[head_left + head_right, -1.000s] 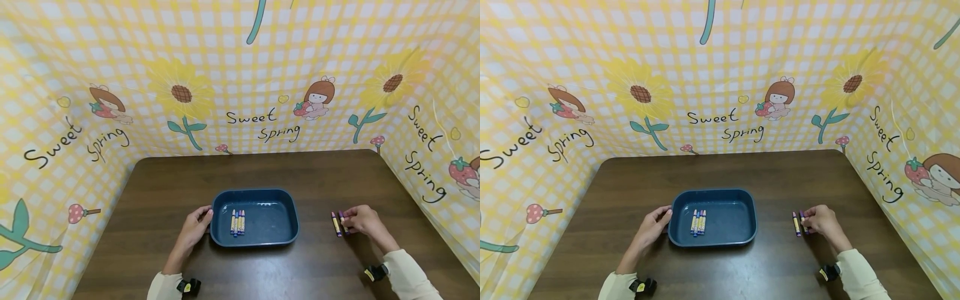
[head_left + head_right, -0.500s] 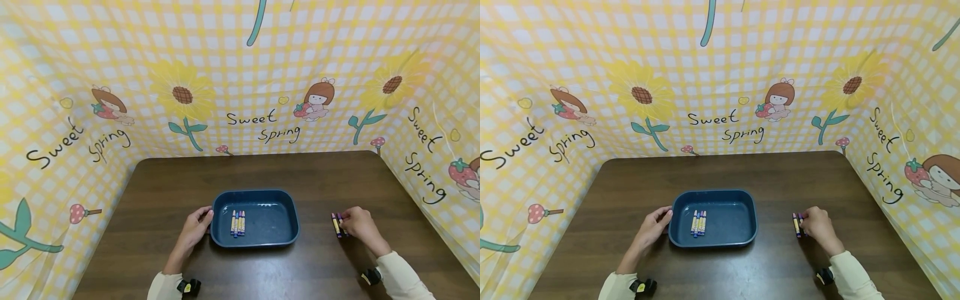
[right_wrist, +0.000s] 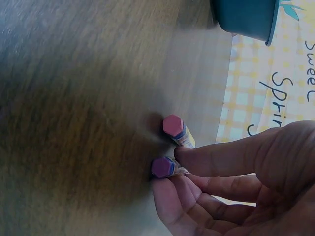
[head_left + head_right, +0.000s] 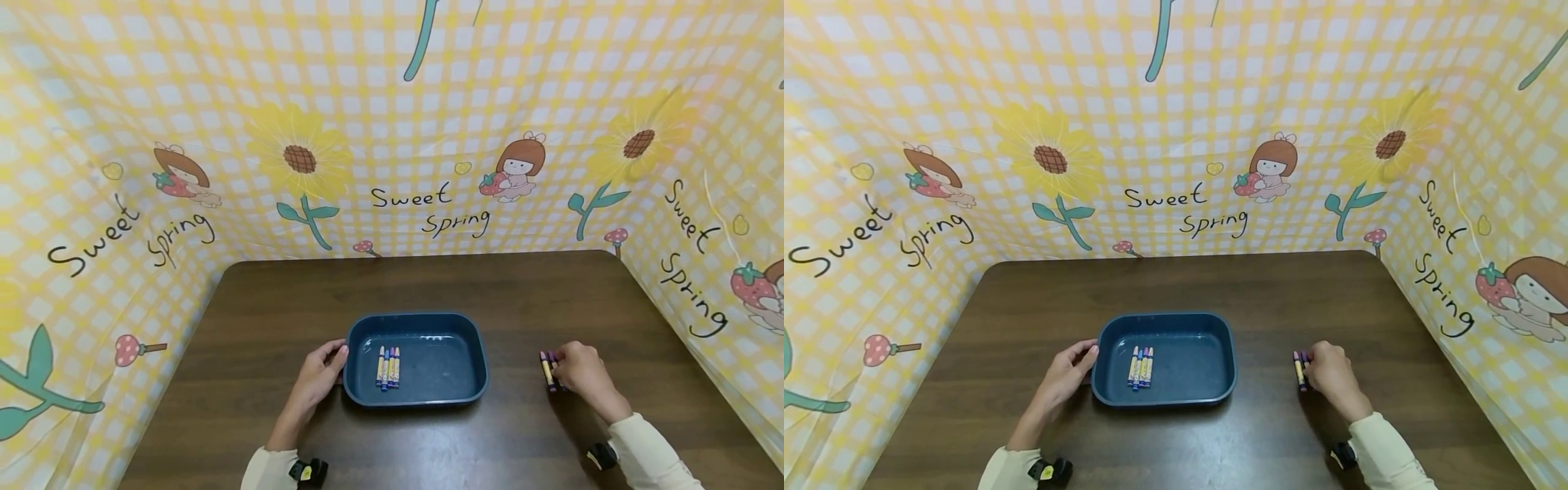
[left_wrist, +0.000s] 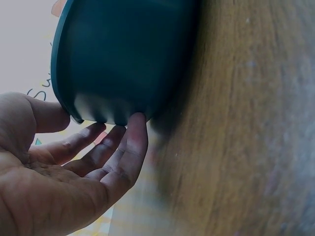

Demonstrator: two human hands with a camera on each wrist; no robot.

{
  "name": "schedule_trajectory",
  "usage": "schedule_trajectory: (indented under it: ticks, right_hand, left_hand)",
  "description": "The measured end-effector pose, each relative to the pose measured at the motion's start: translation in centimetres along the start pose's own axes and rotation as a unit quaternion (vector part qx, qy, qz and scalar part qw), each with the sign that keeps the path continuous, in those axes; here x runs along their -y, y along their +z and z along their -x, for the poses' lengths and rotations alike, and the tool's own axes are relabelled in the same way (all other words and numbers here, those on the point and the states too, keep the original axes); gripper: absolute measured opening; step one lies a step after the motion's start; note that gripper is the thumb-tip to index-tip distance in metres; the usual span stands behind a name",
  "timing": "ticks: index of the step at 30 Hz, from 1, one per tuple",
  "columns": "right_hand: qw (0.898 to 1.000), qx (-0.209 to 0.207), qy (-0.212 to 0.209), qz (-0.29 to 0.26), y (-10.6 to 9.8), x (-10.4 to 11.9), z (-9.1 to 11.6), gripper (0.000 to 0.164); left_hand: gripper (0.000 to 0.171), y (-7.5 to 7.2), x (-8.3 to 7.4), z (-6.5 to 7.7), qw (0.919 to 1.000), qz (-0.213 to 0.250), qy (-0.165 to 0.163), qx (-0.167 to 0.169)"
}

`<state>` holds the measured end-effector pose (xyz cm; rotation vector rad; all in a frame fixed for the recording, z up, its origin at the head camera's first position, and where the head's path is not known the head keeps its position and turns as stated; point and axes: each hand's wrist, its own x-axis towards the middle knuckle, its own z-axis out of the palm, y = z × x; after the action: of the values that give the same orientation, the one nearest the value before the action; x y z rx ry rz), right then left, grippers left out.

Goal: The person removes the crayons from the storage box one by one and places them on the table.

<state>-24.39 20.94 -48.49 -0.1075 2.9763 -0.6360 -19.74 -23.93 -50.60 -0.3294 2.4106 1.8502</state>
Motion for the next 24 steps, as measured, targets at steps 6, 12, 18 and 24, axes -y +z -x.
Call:
schedule_trajectory:
  ticks: [6, 12, 18, 24]
  right_hand:
    - [1.000, -0.014, -0.019, 0.005, -0.6, 0.3, 0.4, 0.009]
    - [1.000, -0.016, -0.013, -0.002, -2.6, 0.8, 0.6, 0.019]
    - [1.000, -0.011, -0.005, -0.002, -4.4, 1.2, 0.3, 0.024]
    - [1.000, -0.016, -0.015, -0.007, -5.2, 2.7, -0.3, 0.024]
  left_hand:
    - [0.042, 0.0, 0.1, 0.0, 1.0000, -0.004, -0.002, 0.000]
    - [0.040, -0.2, 0.0, -0.1, 1.0000, -0.005, 0.002, 0.000]
    - [0.042, -0.3, -0.1, -0.2, 0.9997, -0.019, -0.008, 0.010]
    - [0.042, -0.7, -0.5, -0.3, 0.9992, -0.027, -0.017, 0.024]
